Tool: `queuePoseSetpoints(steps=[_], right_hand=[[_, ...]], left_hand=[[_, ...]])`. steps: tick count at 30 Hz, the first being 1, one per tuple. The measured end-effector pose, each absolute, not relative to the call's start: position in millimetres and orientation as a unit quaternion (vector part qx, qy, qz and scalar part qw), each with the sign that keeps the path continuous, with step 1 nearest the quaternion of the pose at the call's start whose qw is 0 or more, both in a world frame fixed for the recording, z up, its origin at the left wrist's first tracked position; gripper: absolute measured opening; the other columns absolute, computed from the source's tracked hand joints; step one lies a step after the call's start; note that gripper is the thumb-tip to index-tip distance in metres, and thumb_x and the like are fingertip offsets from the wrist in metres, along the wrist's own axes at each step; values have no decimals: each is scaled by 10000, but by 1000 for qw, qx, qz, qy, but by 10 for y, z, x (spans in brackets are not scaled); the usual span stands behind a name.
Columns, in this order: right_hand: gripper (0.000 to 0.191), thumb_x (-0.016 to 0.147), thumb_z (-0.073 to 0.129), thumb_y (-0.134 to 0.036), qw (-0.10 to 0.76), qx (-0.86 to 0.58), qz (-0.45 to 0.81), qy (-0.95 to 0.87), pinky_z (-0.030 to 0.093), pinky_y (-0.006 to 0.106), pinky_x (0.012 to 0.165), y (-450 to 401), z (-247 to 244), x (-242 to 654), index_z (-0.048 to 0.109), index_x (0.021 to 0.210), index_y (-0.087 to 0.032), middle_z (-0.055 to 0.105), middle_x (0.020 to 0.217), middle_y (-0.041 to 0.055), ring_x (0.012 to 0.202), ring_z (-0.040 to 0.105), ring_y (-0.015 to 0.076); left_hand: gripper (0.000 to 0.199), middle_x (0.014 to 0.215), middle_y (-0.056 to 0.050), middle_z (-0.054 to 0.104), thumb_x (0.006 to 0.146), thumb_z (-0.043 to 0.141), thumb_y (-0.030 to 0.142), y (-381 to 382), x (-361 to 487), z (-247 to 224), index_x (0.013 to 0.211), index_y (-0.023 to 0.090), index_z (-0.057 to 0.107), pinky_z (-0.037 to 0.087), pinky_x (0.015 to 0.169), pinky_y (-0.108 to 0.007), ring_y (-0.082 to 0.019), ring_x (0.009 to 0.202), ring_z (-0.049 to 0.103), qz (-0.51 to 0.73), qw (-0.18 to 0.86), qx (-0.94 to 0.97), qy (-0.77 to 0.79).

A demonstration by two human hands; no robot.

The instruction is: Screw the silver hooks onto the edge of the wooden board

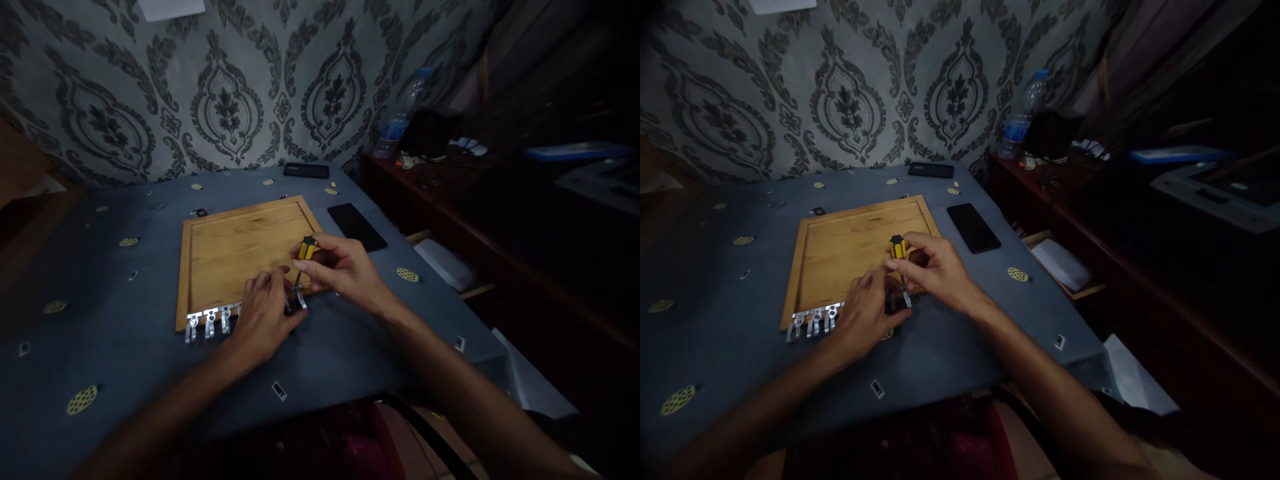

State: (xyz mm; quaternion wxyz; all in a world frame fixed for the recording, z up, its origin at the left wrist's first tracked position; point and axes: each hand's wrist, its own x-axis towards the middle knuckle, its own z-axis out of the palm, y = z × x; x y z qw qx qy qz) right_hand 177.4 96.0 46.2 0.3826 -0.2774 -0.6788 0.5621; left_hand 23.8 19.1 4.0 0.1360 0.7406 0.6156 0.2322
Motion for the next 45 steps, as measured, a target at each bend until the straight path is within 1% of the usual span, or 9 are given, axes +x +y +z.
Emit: queuePoseSetpoints(steps=[4, 8, 10, 12, 16, 20, 26, 35, 45], right_hand=[[367, 705, 852, -442, 401, -297, 566, -656, 458, 200, 418, 949, 457, 1760, 591, 763, -191, 563, 637, -62, 449, 534, 70], [364, 778, 799, -431, 370, -290, 572, -673, 509, 207, 464, 932, 498, 1844, 637, 1013, -205, 620, 746, -35, 521, 594, 85], [371, 848, 731, -433, 351, -277, 570, -690, 514, 201, 483, 929, 518, 1885, 636, 1125, -205, 621, 735, -28, 559, 616, 94], [329, 869, 705, -438, 347, -269, 567, -696, 502, 192, 472, 931, 521, 1894, 660, 1081, -191, 602, 681, -33, 551, 608, 94], [327, 755, 815, -454, 381, -288, 557, -679, 481, 203, 417, 935, 471, 1808, 632, 806, -188, 576, 665, -46, 463, 544, 74], [370, 729, 834, -458, 443, -308, 515, -666, 415, 198, 368, 936, 388, 1702, 569, 725, -201, 530, 630, -60, 436, 479, 63], [366, 829, 726, -533, 540, -335, 443, -632, 351, 199, 348, 951, 341, 1717, 579, 770, -203, 650, 733, -11, 424, 446, 47], [383, 828, 721, -563, 537, -352, 441, -627, 405, 210, 358, 925, 296, 1780, 569, 773, -216, 623, 695, -25, 404, 471, 57], [409, 792, 748, -583, 538, -335, 461, -621, 384, 215, 373, 940, 269, 1751, 575, 770, -213, 590, 668, -34, 415, 469, 62]], left_hand=[[485, 1084, -51, 675, 791, 778, 221, 185, 236, 44, 1130, 219, 431, 447, 901, -449, -293, 1082, 605, 235, 136, 737, 619], [474, 1098, -47, 675, 792, 778, 214, 180, 236, 65, 1116, 224, 433, 449, 906, -449, -293, 1084, 602, 234, 143, 737, 618], [491, 1102, -52, 677, 790, 783, 216, 181, 236, 74, 1134, 217, 433, 448, 909, -457, -300, 1091, 599, 231, 147, 738, 617], [508, 1110, -58, 677, 795, 779, 219, 183, 237, 78, 1163, 209, 430, 446, 921, -464, -305, 1106, 595, 229, 150, 739, 616], [525, 1099, -63, 675, 786, 786, 209, 187, 241, 71, 1176, 199, 435, 447, 930, -457, -303, 1109, 596, 231, 148, 732, 623], [519, 1099, -66, 675, 789, 783, 208, 185, 242, 65, 1177, 197, 438, 445, 922, -458, -304, 1097, 600, 233, 144, 737, 618], [638, 1131, -51, 685, 793, 784, 189, 166, 247, 69, 1296, 204, 392, 424, 980, -469, -299, 1150, 590, 246, 161, 729, 618], [634, 1145, -58, 683, 791, 785, 192, 166, 238, 65, 1297, 212, 405, 439, 978, -477, -303, 1153, 596, 248, 167, 726, 619], [653, 1150, -55, 683, 782, 798, 194, 170, 238, 55, 1300, 213, 401, 438, 979, -471, -299, 1154, 591, 245, 161, 730, 618]])
